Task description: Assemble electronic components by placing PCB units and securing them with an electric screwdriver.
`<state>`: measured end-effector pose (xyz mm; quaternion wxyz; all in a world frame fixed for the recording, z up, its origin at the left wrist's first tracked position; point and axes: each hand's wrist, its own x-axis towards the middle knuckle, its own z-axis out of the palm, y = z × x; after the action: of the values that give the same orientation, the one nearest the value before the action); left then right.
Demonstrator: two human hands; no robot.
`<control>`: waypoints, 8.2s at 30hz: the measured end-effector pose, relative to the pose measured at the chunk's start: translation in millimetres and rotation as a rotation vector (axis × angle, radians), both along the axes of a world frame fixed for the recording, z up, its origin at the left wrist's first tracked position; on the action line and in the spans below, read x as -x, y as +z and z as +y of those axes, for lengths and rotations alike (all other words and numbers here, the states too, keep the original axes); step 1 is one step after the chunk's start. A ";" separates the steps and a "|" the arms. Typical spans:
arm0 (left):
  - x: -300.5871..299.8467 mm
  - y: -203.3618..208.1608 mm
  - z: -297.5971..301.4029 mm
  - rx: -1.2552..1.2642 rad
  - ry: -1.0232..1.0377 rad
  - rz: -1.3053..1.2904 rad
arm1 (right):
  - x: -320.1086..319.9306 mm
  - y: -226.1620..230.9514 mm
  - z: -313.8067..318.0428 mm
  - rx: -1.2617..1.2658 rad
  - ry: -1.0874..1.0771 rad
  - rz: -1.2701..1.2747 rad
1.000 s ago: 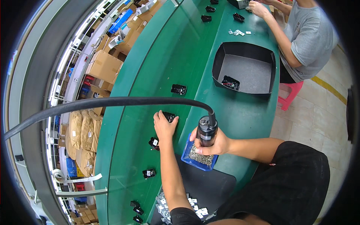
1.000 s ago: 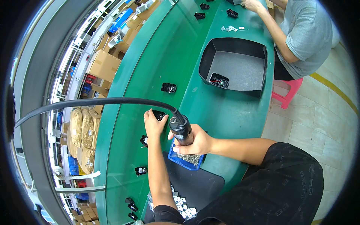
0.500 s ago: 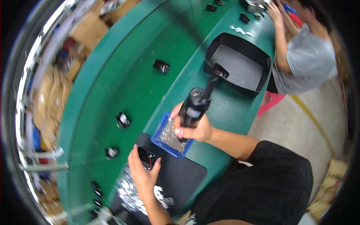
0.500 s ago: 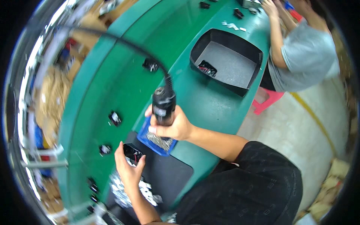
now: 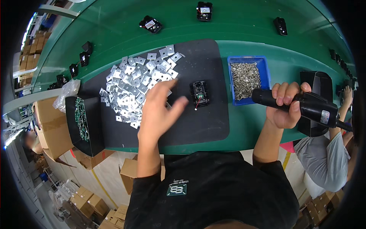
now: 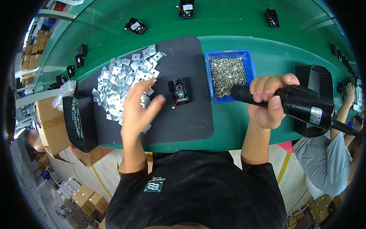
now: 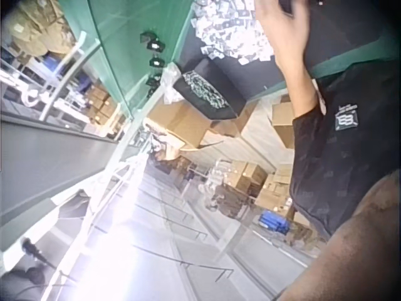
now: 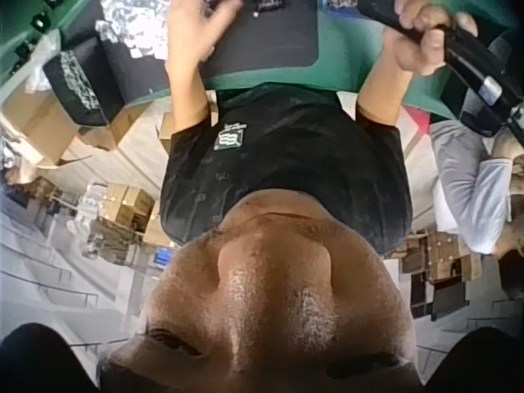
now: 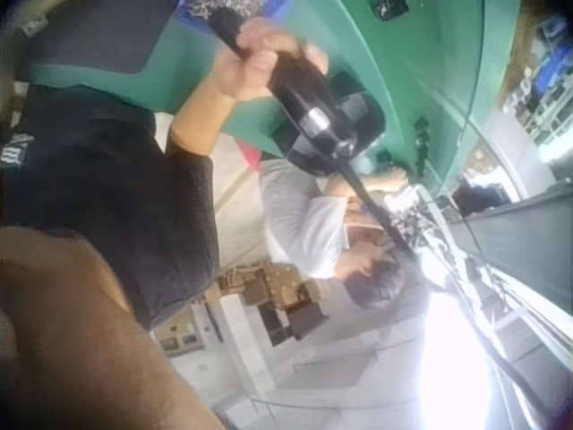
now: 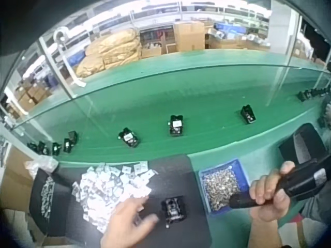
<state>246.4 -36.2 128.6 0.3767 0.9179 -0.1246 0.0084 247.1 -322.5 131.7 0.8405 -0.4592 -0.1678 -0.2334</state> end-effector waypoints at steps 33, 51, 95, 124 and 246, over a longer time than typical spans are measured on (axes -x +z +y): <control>-13.8 -17.0 -41.3 -0.067 -0.062 -0.154 | 0.9 0.1 -7.0 -0.002 0.050 -0.031; -33.1 -6.5 -35.6 0.151 -0.203 0.148 | 3.5 3.7 -20.5 0.026 0.163 -0.068; 14.4 4.9 -75.5 0.911 -0.317 0.300 | 19.2 67.8 1.2 -0.364 0.092 -0.076; 62.7 -19.1 -74.2 1.961 -0.056 0.774 | 15.5 54.9 56.6 -0.477 0.303 -0.171; -172.3 16.9 -95.0 -0.368 -0.194 -0.095 | 27.1 1.2 -61.9 0.416 -0.622 0.152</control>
<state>418.7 -131.3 145.5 0.1958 0.9534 -0.2295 -0.0076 220.0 -384.5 132.9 0.6284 -0.6651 -0.0013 -0.4034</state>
